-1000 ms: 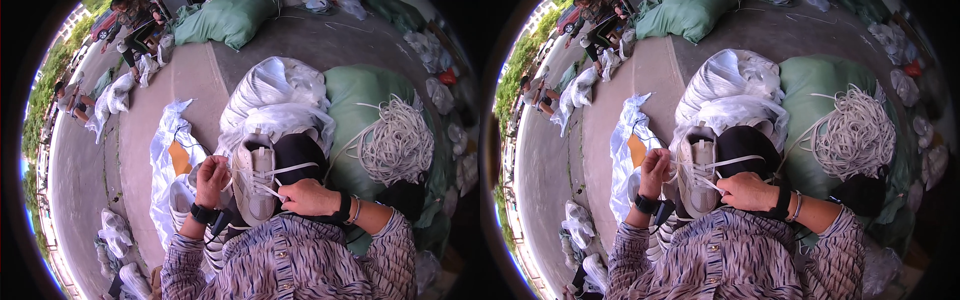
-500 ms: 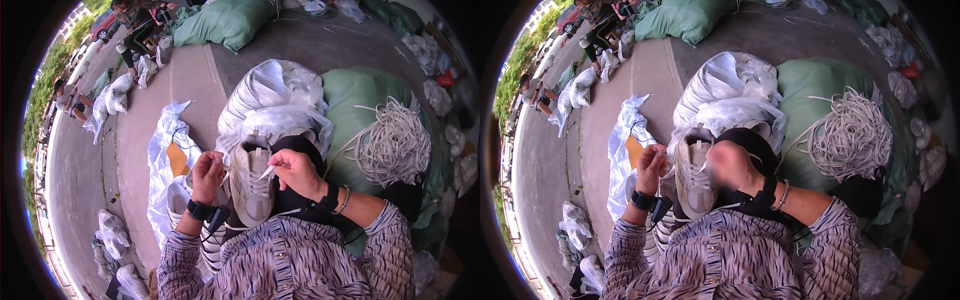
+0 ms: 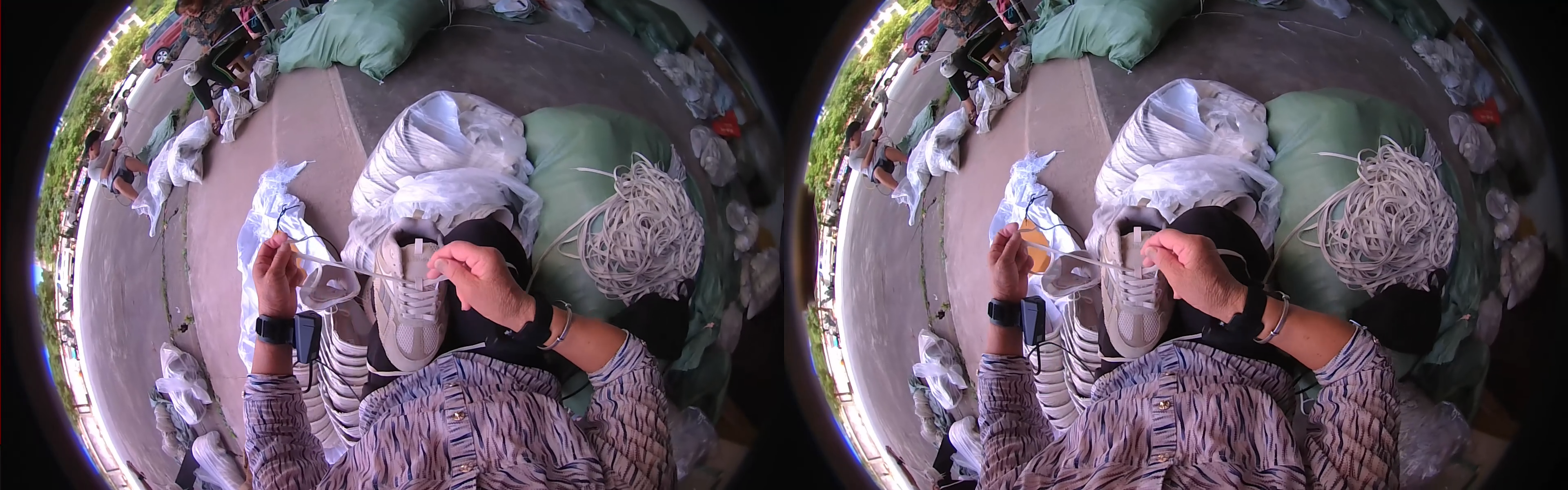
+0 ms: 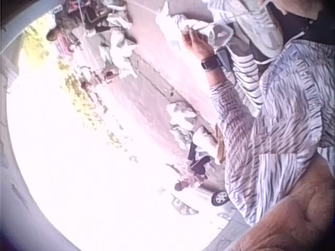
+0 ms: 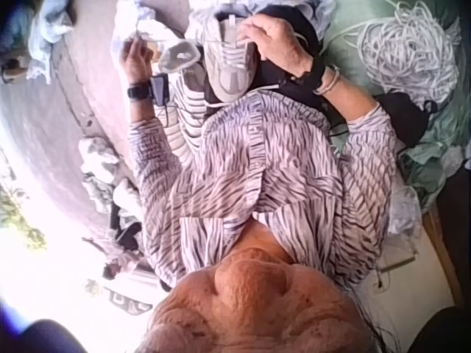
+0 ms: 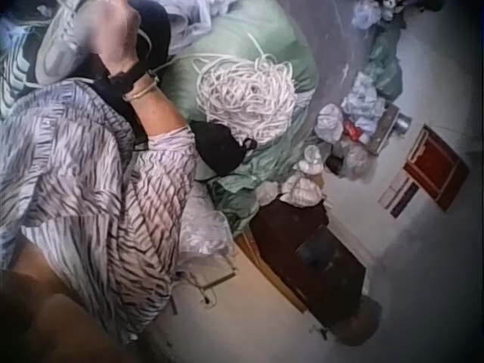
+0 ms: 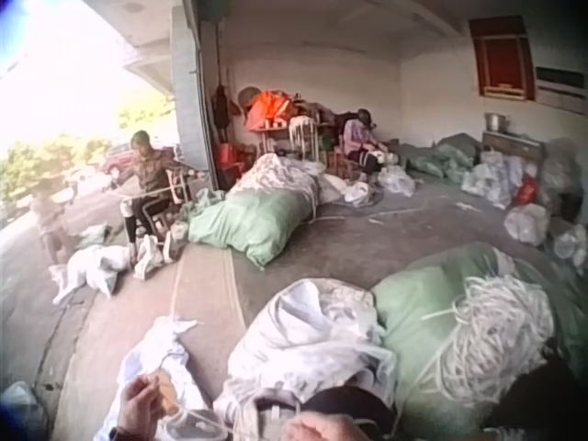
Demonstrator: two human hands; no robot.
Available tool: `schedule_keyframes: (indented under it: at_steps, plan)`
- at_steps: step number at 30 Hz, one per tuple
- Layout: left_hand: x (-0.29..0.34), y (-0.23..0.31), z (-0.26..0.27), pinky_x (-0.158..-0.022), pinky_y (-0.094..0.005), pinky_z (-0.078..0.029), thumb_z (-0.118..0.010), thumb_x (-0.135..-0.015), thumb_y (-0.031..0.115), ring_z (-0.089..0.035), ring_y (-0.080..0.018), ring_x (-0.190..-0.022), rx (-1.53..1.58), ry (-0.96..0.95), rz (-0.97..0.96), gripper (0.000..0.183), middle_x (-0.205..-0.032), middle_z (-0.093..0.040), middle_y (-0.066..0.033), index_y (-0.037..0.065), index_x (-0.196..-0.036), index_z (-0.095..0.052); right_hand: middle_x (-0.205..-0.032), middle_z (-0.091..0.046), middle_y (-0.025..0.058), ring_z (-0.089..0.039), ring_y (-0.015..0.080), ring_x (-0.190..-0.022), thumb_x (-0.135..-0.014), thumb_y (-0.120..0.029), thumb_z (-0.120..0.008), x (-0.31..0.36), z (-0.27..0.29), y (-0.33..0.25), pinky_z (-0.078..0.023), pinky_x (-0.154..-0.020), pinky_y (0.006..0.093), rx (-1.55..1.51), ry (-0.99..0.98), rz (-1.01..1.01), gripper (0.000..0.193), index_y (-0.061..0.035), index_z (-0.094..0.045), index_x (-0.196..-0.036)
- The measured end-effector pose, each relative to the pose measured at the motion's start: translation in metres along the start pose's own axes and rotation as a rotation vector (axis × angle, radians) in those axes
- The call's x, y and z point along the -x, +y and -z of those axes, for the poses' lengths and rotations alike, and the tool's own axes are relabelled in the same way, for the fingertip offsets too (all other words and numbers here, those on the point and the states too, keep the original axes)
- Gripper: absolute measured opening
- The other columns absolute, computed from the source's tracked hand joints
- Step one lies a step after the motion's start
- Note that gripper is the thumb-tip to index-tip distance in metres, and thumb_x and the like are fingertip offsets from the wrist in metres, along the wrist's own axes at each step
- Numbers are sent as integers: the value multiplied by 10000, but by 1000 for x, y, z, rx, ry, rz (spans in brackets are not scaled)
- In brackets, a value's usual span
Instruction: Lacing a pair of white sneakers while sitting among storage bags.
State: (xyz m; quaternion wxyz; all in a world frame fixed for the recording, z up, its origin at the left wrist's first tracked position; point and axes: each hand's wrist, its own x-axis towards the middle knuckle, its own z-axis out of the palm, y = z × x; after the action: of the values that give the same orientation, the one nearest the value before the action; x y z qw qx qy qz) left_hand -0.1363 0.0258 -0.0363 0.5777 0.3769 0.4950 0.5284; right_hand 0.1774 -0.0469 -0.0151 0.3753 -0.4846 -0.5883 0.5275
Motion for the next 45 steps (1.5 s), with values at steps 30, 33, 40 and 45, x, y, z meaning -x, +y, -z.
schedule_keyframes:
  at_steps: [30,33,40,45]
  plan:
    - [41,14,-119,-641,-356,-525,-615,-785,138,-621,-243,-835,-1491,-842,-470,128,-878,-564,-69,99,-904,-588,-732,-594,76,-550,108,-545,-920,-124,-440,8,49,-27,-442,-501,228,-3,-136,-230,291,-12,-432,-1188]
    - [46,18,-131,-656,-375,-531,-593,-783,106,-621,-262,-885,-1667,-844,-443,159,-928,-564,-97,62,-934,-571,-699,-585,155,-589,264,-583,-897,-102,-472,-1,38,-14,-470,-571,357,308,-69,31,283,8,-404,-1148]
    - [49,8,-118,-620,-353,-535,-583,-775,80,-597,-254,-838,-1641,-735,-789,163,-923,-531,-98,36,-923,-530,-788,-602,52,-546,99,-638,-860,-21,-498,-14,40,-12,-455,-587,249,209,-76,-128,109,-1,-580,-929]
    - [41,-26,-87,-565,-336,-507,-633,-738,79,-581,-236,-739,-1357,-534,-973,182,-829,-517,-65,78,-889,-530,-746,-604,21,-531,83,-602,-853,-30,-522,-17,37,-14,-440,-553,239,141,-46,-64,146,-30,-628,-955]
